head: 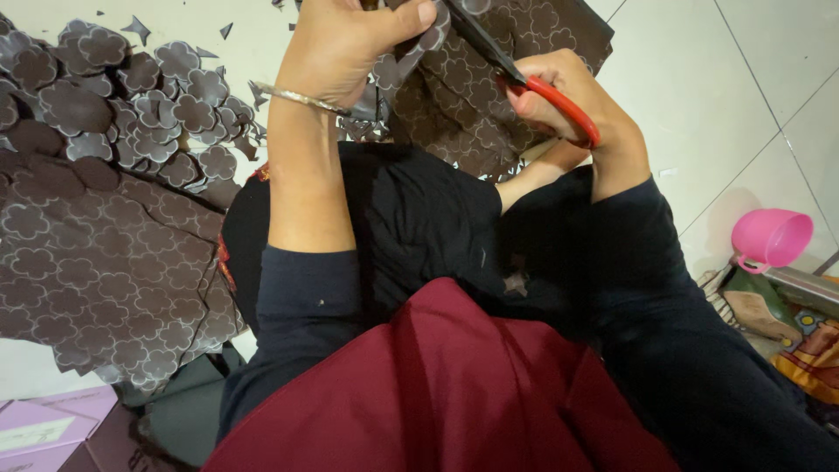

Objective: The person cuts flower-shaped pieces from a brown patterned fabric using red-handled scissors. The person holds the fabric with one hand and cuts along the outlines with the other, producing multiple cutouts that accumulate on the floor.

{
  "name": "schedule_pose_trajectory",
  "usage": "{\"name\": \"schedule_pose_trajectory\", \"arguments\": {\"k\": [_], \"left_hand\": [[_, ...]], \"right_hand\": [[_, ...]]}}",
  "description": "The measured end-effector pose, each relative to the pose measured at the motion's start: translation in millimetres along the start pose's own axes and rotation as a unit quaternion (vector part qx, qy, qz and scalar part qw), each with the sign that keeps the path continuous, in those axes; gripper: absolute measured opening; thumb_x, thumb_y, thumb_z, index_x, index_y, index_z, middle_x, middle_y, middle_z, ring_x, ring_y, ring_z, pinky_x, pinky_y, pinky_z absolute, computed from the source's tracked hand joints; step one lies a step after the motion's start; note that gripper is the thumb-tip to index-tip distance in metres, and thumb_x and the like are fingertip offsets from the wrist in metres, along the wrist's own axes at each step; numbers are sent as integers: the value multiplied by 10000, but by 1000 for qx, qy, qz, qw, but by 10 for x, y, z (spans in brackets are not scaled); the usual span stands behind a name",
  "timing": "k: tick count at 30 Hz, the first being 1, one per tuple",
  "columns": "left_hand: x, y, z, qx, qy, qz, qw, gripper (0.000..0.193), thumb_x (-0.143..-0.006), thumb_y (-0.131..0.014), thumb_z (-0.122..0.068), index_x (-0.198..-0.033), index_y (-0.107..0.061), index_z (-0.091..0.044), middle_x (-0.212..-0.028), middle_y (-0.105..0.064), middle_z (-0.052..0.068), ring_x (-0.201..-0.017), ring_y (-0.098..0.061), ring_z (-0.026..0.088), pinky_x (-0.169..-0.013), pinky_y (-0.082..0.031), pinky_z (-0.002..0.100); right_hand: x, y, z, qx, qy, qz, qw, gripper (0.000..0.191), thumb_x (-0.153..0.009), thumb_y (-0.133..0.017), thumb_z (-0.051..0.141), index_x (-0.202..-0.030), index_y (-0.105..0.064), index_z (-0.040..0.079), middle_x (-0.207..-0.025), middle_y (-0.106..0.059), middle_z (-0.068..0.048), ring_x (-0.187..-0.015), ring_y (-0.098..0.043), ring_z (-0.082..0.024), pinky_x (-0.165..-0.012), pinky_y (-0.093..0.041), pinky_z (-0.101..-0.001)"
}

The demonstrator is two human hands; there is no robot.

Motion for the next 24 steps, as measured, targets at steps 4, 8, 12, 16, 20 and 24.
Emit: {"name": "schedule_pose_trajectory", "arguments": {"k": [4, 8, 12, 16, 20, 24], "left_hand": [[22, 34, 41, 3, 8, 5, 1000, 143, -1018, -822, -57, -1061, -692, -15, -970, -670, -8, -887, -648, 112, -816, -535, 282], [26, 55, 36, 8, -9, 19, 1000, 182, -1046, -849, -43, -1099, -677, -16, -965, -641, -10, -860, -613, 100, -791, -518, 261], [32, 76, 23, 43, 11, 40, 998, 181, -1032, -829, -53, -1124, -676, -22, -1016, -685, 9, -887, -670, 124, -820, -570, 281], [39, 99, 58, 40, 16, 36, 998, 174, -1024, -824, -44, -1119, -681, -18, -1006, -690, 11, -874, -674, 124, -810, -565, 280], [13, 111, 90, 19, -12, 30, 999, 153, -1062, -823, -3, -1112, -679, -10, -984, -659, -1, -886, -638, 109, -827, -535, 277], [9, 122, 69, 7, 3, 24, 1000, 88, -1028, -784, -10, -1043, -697, -10, -973, -693, 6, -875, -662, 119, -831, -540, 286]], "right_hand": [[34, 30, 38, -10, 3, 9, 1000, 699, -875, -634, 793, -730, -510, 121, -614, -417, 65, -529, -405, -47, -475, -309, -216], [23, 49, 31, -4, -6, 10, 1000, 704, -853, -642, 793, -716, -528, 112, -585, -425, 56, -501, -422, -49, -453, -319, -213], [45, 81, 27, -15, -10, 14, 1000, 695, -837, -660, 788, -731, -551, 110, -592, -460, 54, -507, -453, -44, -456, -341, -202], [46, 83, 40, -17, -26, 17, 999, 690, -837, -676, 779, -756, -569, 103, -612, -473, 53, -525, -463, -42, -471, -351, -200], [-18, 36, 64, -42, -54, 54, 996, 650, -861, -646, 752, -795, -609, 106, -593, -474, 64, -494, -444, -36, -453, -346, -197], [-23, 4, 119, -60, -25, 68, 996, 606, -906, -639, 704, -828, -607, 104, -640, -472, 69, -541, -438, -33, -485, -341, -193]]}}
Point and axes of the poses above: each hand's wrist, its own x-axis away from the middle knuckle, its own y-axis out of the back of the hand, z = x × y, the point moved 3 cm from there along -x, towards the middle knuckle
